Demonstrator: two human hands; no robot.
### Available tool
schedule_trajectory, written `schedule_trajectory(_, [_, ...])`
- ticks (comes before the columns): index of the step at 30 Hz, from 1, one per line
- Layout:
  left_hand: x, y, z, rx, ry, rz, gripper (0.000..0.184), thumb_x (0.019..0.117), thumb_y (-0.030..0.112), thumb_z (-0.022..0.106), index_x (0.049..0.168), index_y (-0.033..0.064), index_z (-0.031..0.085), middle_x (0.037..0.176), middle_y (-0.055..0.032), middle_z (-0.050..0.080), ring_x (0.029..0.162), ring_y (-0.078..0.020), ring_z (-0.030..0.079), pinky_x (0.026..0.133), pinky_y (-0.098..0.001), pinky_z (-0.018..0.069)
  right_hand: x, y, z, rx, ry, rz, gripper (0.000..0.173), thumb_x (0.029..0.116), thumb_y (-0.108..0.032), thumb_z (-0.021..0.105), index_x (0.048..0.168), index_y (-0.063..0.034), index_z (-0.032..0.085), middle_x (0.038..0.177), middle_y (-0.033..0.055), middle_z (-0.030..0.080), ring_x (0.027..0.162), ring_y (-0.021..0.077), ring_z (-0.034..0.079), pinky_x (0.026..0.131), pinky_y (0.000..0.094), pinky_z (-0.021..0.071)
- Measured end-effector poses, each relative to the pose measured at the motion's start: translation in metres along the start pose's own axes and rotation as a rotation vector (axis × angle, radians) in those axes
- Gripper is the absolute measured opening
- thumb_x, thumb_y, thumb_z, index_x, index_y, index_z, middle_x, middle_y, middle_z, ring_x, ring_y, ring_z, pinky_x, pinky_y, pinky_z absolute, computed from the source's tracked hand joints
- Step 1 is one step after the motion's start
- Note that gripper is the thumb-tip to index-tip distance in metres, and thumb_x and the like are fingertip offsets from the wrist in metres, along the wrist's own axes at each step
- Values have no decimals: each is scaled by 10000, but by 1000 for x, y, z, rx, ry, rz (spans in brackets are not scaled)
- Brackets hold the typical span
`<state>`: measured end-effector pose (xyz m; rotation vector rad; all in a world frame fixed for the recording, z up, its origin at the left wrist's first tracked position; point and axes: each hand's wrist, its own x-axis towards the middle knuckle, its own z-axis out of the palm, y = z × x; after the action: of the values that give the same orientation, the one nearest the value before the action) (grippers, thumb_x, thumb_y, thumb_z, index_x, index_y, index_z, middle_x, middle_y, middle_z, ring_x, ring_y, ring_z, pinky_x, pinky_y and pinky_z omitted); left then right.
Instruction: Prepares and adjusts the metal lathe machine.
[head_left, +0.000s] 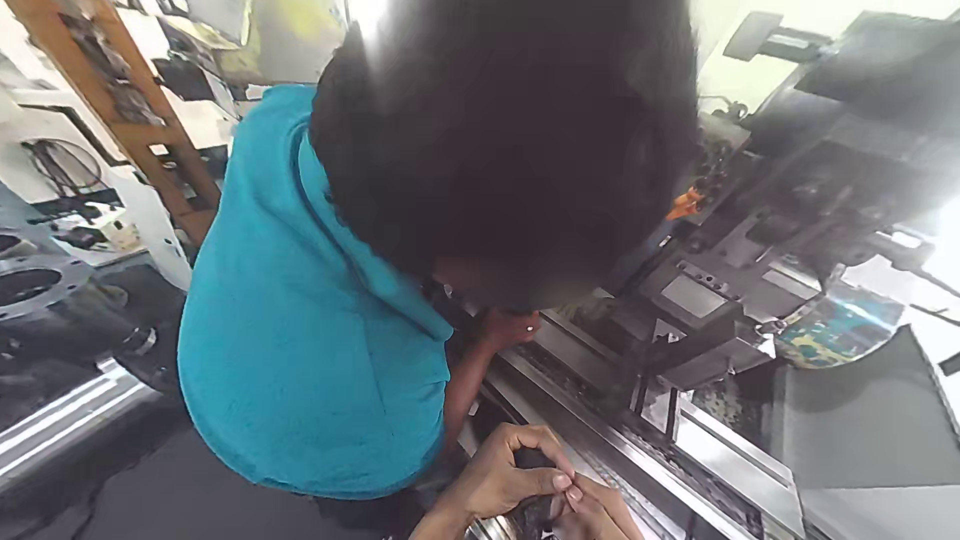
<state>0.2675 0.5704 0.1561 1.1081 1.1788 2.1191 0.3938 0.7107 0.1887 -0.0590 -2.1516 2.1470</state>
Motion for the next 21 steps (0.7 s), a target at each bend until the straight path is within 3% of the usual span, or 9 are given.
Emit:
schedule_trajectory(2, [-2,-3,2,-24,50,21,216,944,209,712,1016,6,730,1038,-3,710,995,-48,647,904,-247,537,1,-4,3,-17,-20,-5,332,1094,-262,401,933,-164,675,608,-171,497,508,-69,416,482,136,357])
schedule_trajectory(4, [-6,-9,1,-17,25,16,408,968,341,690,1159,-20,687,1053,-1,703,971,-32,644,893,-237,541,4,-8,4,12,-17,-41,341,1108,-267,407,969,-146,693,624,-142,548,510,-46,478,482,150,423])
schedule_trajectory(6, [-13,-16,1,12,-24,-42,518,970,470,650,1160,-11,690,1028,13,712,940,0,646,867,-222,545,9,-16,4,19,13,-106,364,1115,-288,411,962,-142,708,656,-106,609,524,-14,558,500,182,516])
schedule_trajectory(10, [-22,-20,10,-12,-16,-44,431,1020,364,596,1116,-46,688,881,8,701,805,-9,650,770,-233,561,21,-31,9,-175,135,-271,335,1102,-156,426,977,-84,728,718,-75,711,617,12,665,607,207,593])
schedule_trajectory(14, [-16,-19,12,104,13,136,456,1046,338,560,1158,-90,669,1117,-106,675,1009,-44,625,912,-242,528,34,-39,11,-474,266,-428,312,1080,-155,480,945,-40,737,827,-50,759,752,-17,700,714,170,594])
schedule_trajectory(17, [-13,-14,14,254,24,136,303,1003,196,610,983,-83,726,1096,-172,693,1076,-151,646,978,-318,527,48,-39,8,-633,296,-525,374,1093,-269,475,945,-62,749,862,-27,757,809,7,697,777,195,584])
schedule_trajectory(19, [-12,-13,17,306,27,148,290,1013,165,575,902,-53,731,986,-140,705,1018,-163,643,955,-328,514,56,-41,4,-687,294,-557,418,1101,-335,443,900,-103,726,857,-37,756,816,24,667,806,229,526])
schedule_trajectory(21, [-13,-13,18,312,50,129,328,1044,180,527,865,-19,717,885,-87,705,951,-135,631,918,-304,497,60,-43,1,-640,277,-537,397,1101,-319,450,897,-117,725,852,-58,759,794,-5,683,764,181,558])
